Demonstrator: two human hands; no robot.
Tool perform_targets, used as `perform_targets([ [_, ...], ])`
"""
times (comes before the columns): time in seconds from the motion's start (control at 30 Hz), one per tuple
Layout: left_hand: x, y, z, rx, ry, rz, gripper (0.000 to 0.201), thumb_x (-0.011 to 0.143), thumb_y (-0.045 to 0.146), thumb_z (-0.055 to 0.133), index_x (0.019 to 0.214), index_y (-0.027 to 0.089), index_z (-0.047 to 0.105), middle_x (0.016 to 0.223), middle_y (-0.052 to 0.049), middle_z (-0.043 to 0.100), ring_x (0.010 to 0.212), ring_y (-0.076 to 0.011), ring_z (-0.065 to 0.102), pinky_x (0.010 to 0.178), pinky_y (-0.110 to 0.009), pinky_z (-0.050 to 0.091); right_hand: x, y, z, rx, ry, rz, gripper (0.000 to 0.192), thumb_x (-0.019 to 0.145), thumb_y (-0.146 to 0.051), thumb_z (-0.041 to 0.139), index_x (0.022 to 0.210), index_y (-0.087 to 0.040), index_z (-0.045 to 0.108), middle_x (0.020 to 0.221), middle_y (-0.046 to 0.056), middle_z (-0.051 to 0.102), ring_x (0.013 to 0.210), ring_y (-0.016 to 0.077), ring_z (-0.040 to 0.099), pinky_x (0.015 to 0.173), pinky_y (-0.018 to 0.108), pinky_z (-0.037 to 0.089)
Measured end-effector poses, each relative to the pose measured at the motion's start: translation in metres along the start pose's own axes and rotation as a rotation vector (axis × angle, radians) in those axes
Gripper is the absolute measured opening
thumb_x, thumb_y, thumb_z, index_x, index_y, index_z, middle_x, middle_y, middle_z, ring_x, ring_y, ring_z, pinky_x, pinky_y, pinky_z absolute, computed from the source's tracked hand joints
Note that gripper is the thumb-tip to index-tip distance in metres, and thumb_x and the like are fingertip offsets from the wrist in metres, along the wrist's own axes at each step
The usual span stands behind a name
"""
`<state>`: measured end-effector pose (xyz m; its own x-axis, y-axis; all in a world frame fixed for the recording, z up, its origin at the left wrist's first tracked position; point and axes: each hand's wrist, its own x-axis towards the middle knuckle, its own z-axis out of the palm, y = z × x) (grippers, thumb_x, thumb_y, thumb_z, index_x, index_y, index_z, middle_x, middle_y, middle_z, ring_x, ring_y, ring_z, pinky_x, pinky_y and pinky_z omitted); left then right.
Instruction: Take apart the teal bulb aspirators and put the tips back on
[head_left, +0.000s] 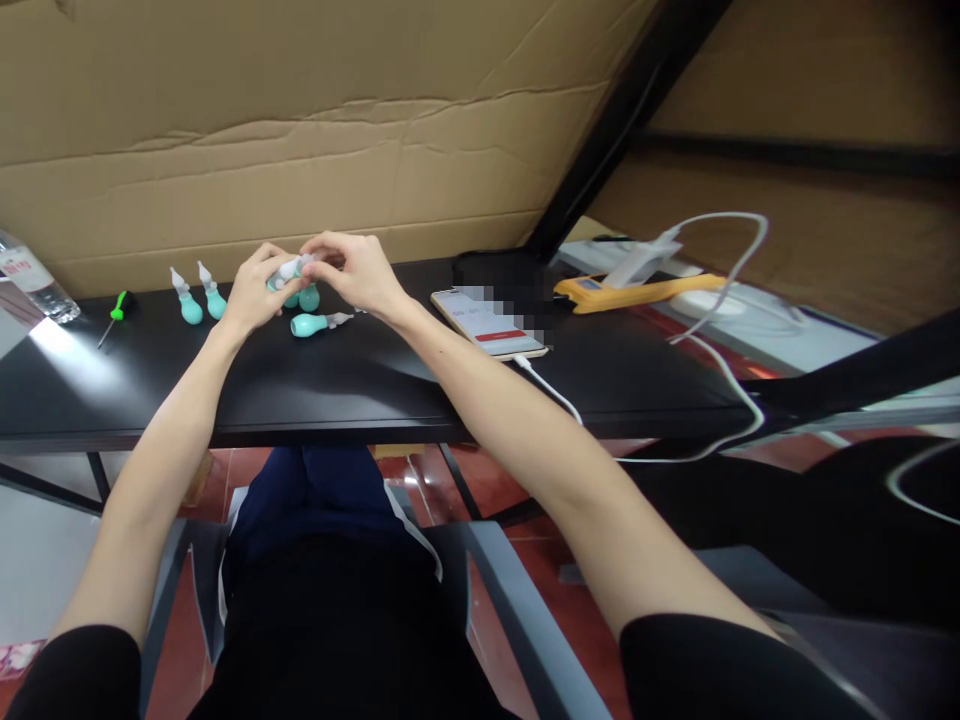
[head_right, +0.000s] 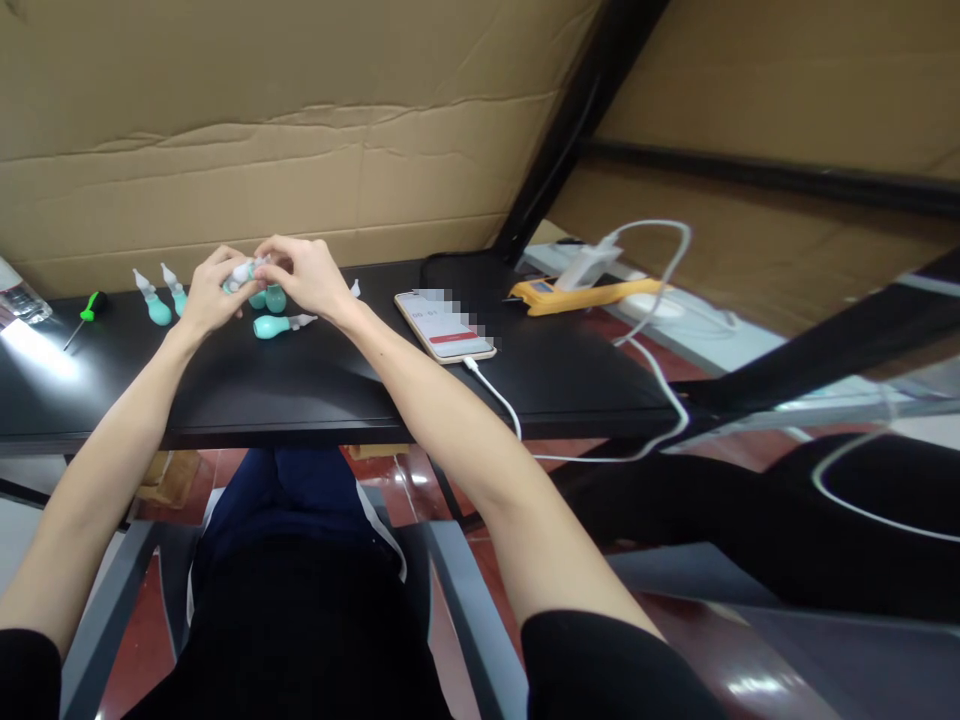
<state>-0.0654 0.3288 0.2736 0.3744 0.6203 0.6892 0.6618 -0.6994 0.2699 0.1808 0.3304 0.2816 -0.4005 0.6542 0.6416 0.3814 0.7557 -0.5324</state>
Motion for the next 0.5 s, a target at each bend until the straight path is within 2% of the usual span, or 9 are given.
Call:
perform_targets([
  [0.1, -0.001, -0.002, -0.001, -0.042, -0.068, -0.007, 0.092, 0.107, 0.106, 0.057, 0.127, 0.022, 0.088, 0.12, -0.014, 0.082, 0.092, -0.0249, 0.083, 0.081, -0.036, 0.072, 0.0, 0.0, 0.0, 0.016, -0.01, 0.017, 0.042, 0.115, -0.052, 0.079, 0.148, -0.028, 0.086, 0.116, 0.008, 0.093, 0.112, 0.0365, 0.088, 0.113, 0.058, 0.069],
  [0.27, -0.002, 0.001, -0.005, -0.031, -0.081, 0.043, 0.091, 0.109, 0.105, 0.054, 0.128, 0.022, 0.088, 0.12, -0.015, 0.081, 0.094, -0.0266, 0.083, 0.079, -0.038, 0.071, 0.002, 0.007, 0.001, 0.04, -0.02, -0.012, 0.038, 0.118, -0.052, 0.072, 0.141, -0.028, 0.09, 0.116, 0.008, 0.093, 0.109, 0.0358, 0.088, 0.11, 0.057, 0.07],
  [0.5, -0.003, 0.006, -0.009, -0.113, -0.137, 0.017, 0.085, 0.109, 0.102, 0.062, 0.13, 0.023, 0.086, 0.123, -0.012, 0.082, 0.068, -0.0149, 0.075, 0.059, -0.028, 0.056, 0.003, 0.014, 0.003, -0.052, -0.023, -0.109, 0.038, 0.119, -0.045, 0.068, 0.139, -0.024, 0.092, 0.114, 0.008, 0.093, 0.112, 0.0347, 0.086, 0.114, 0.055, 0.065],
])
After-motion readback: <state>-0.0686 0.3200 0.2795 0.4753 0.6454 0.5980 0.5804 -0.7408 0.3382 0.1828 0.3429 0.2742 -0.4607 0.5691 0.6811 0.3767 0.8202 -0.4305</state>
